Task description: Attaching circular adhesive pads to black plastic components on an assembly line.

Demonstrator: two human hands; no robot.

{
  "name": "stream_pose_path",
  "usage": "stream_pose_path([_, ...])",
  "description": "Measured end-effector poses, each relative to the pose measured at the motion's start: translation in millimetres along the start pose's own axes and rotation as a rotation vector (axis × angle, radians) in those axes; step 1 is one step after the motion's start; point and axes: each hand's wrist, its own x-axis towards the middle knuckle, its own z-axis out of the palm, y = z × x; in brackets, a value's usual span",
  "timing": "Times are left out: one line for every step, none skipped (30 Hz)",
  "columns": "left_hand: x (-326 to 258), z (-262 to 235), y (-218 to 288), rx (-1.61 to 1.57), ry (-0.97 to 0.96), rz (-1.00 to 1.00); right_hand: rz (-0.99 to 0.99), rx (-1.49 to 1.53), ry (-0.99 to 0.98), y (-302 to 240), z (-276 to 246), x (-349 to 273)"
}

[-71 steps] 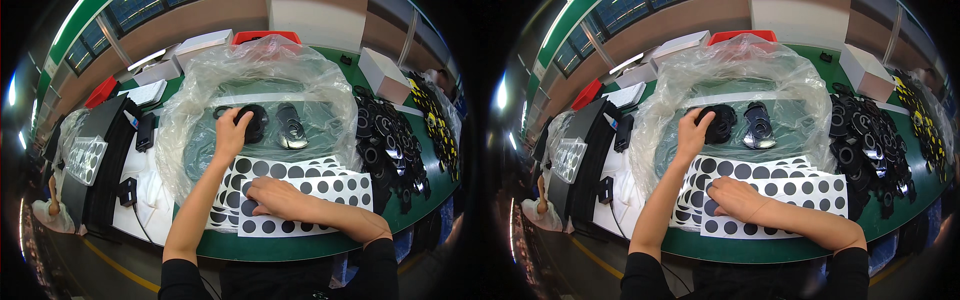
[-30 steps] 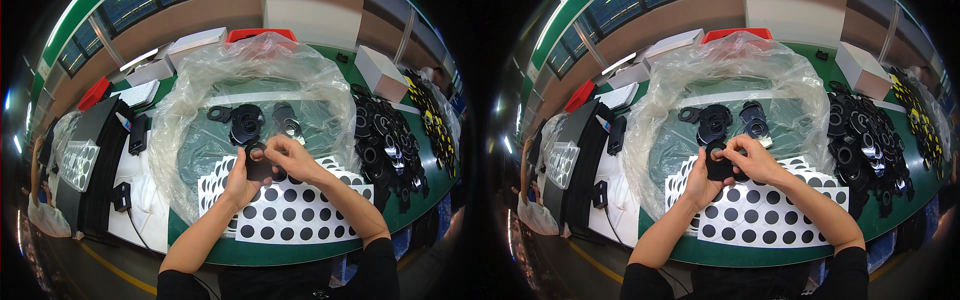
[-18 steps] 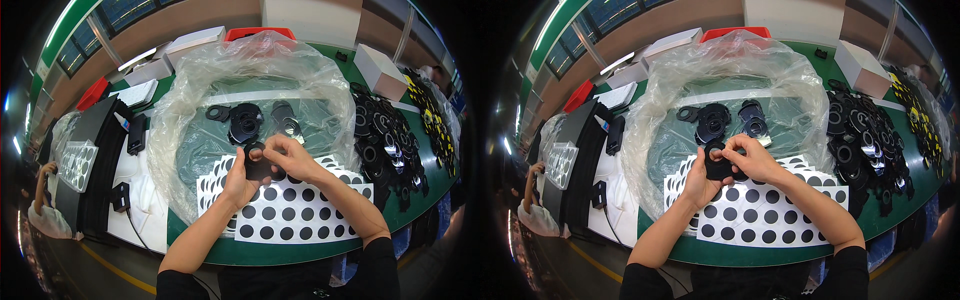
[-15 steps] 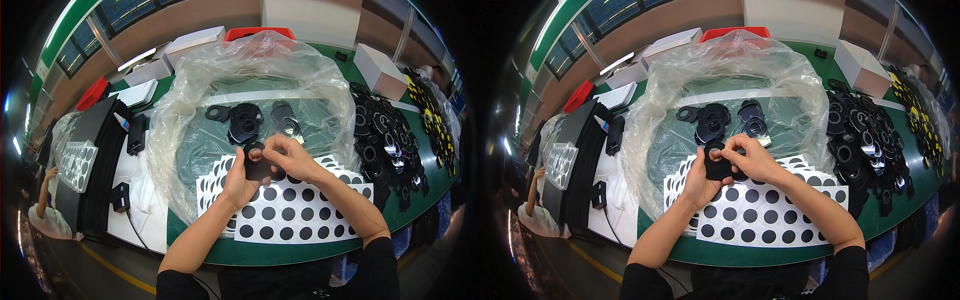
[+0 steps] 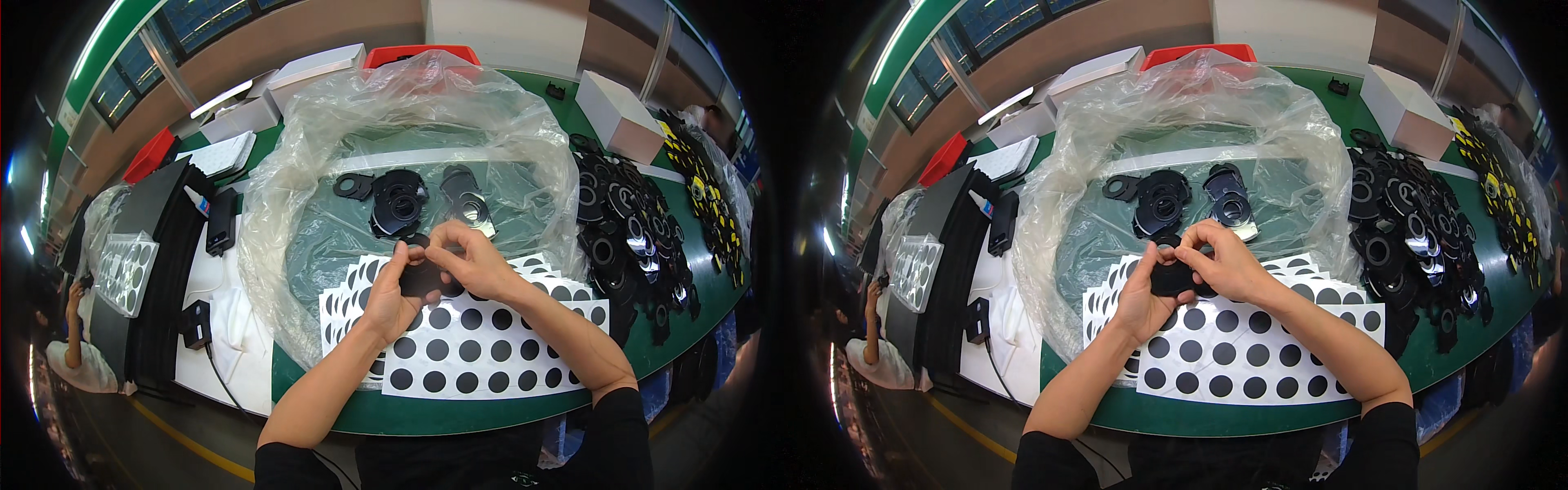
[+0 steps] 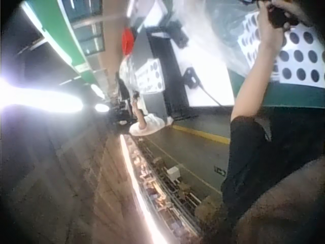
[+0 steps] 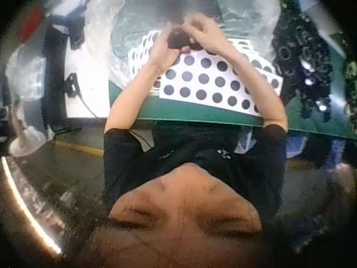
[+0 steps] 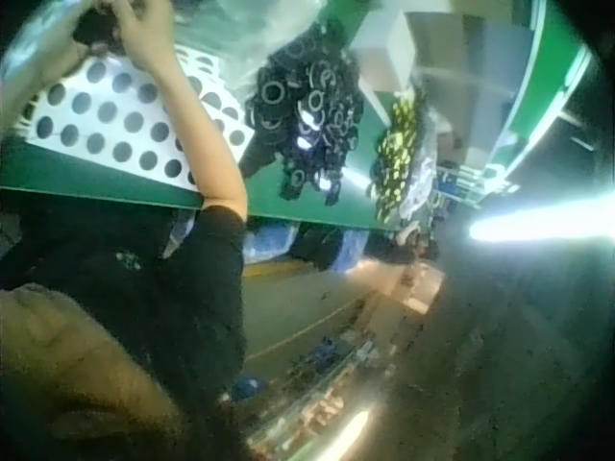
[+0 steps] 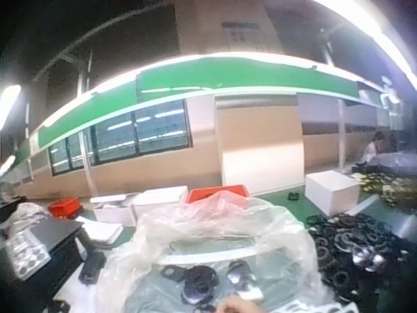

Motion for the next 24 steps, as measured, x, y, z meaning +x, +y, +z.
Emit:
stream_pose_path([0,1,0,0.053,0.046,0.009,-0.02,-0.013,0.008,0,1,0])
stream_pose_path([-1,2,0,0.053,0.046,0.009,-0.019,-0.013,0.008,-1,1,-1])
stream_pose_path([-2,2,0,0.031,0.061,0.013,-0.028,-0.033,0.011,-1,1,-1])
stream_pose_path([-2,2,-1,0.008,0.077,0.016,-0.037,-0.053,0.014,-2,2,-2])
stream_pose_path([-2,2,-1,0.008,0.077,0.016,-0.037,-0.053,0.014,-4,3,-2])
stream_pose_path([-2,1,-2,0.001,0.08,0.019,-0.071,-0.097,0.03,-5,4,-3])
stream_pose_path([-2,0,-2,-0.006,0.084,0.021,-0.105,-0.141,0.046,-6,4,-3])
stream_pose_path([-2,0,-2,-0.006,0.084,0.021,-0.106,-0.141,0.046,-4,5,-3])
stream_pose_path([-2,-1,-2,0.001,0.051,0.028,-0.237,-0.288,0.081,-1,5,-3])
stream_pose_path([-1,-2,-3,0.009,0.019,0.035,-0.367,-0.436,0.116,1,4,-3])
stream_pose_path([-1,-3,-3,0.009,0.018,0.035,-0.367,-0.437,0.116,-1,3,-3])
stream_pose_path([-1,-5,-3,0.007,-0.031,0.047,-0.542,-0.632,0.154,-5,1,-2])
stream_pose_path([-1,-6,-3,0.006,-0.08,0.059,-0.717,-0.826,0.191,-8,0,-2])
stream_pose_path([-2,-5,-3,0.007,-0.079,0.061,-0.719,-0.825,0.191,-11,1,-2])
stream_pose_path([-2,-1,-3,0.027,-0.031,0.066,-0.713,-0.806,0.255,-13,2,-2])
stream_pose_path([-2,0,-3,0.046,0.017,0.072,-0.708,-0.786,0.319,-15,2,-2])
stream_pose_path([-2,0,-3,0.046,0.017,0.072,-0.708,-0.786,0.32,-17,3,-3])
stream_pose_path([-3,0,-3,0.067,-0.032,0.068,-0.398,-0.471,0.265,-19,5,-5])
stream_pose_path([-4,0,-2,0.087,-0.081,0.064,-0.09,-0.156,0.203,-21,6,-6])
stream_pose_path([-5,2,-2,0.088,-0.082,0.065,-0.092,-0.156,0.203,-18,5,-5])
stream_pose_path([-6,5,-2,0.11,-0.072,0.062,-0.087,-0.134,0.205,-14,2,-3])
stream_pose_path([-6,8,-2,0.131,-0.061,0.059,-0.083,-0.112,0.207,-12,0,-2])
stream_pose_path([-6,10,-3,0.132,-0.064,0.057,-0.083,-0.112,0.21,-13,-2,-3])
stream_pose_path([-7,12,-4,0.156,-0.062,0.065,-0.036,-0.114,0.206,-19,-3,-4])
